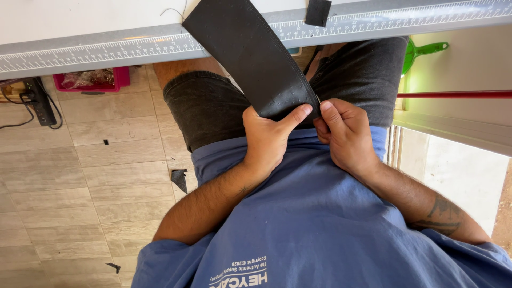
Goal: Aligning leather strips at a sewing machine and organizing leather components on a workshop table for assembly.
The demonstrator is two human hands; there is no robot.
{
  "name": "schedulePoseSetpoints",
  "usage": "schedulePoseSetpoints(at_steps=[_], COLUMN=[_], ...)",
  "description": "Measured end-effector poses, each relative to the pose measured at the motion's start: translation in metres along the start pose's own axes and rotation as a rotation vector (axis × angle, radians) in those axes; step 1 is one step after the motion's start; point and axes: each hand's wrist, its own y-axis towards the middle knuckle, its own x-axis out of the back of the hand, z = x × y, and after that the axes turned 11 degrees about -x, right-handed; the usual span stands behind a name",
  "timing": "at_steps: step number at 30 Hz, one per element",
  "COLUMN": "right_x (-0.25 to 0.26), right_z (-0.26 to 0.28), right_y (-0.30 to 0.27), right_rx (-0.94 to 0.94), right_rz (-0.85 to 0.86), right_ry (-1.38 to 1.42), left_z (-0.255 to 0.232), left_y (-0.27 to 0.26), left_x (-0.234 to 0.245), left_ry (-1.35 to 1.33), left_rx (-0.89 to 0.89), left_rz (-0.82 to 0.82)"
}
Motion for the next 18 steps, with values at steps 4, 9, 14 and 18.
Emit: schedulePoseSetpoints(at_steps=[4, 9, 14, 18], right_x=[-0.002, -0.006, 0.005, 0.006], right_z=[0.000, 0.017, 0.003, 0.006], right_y=[0.004, 0.006, 0.011, 0.015], right_rx=[-0.022, 0.048, 0.097, 0.046], right_rz=[-0.030, -0.112, -0.058, -0.122], right_ry=[0.077, 0.148, -0.021, -0.160], left_z=[-0.004, -0.001, -0.007, -0.004], left_y=[0.001, 0.002, 0.001, 0.005], left_x=[-0.001, 0.001, -0.001, 0.003], left_ry=[-0.009, -0.025, -0.008, -0.043], left_rx=[0.024, 0.044, 0.070, 0.138], left_rz=[-0.010, -0.030, -0.031, -0.029])
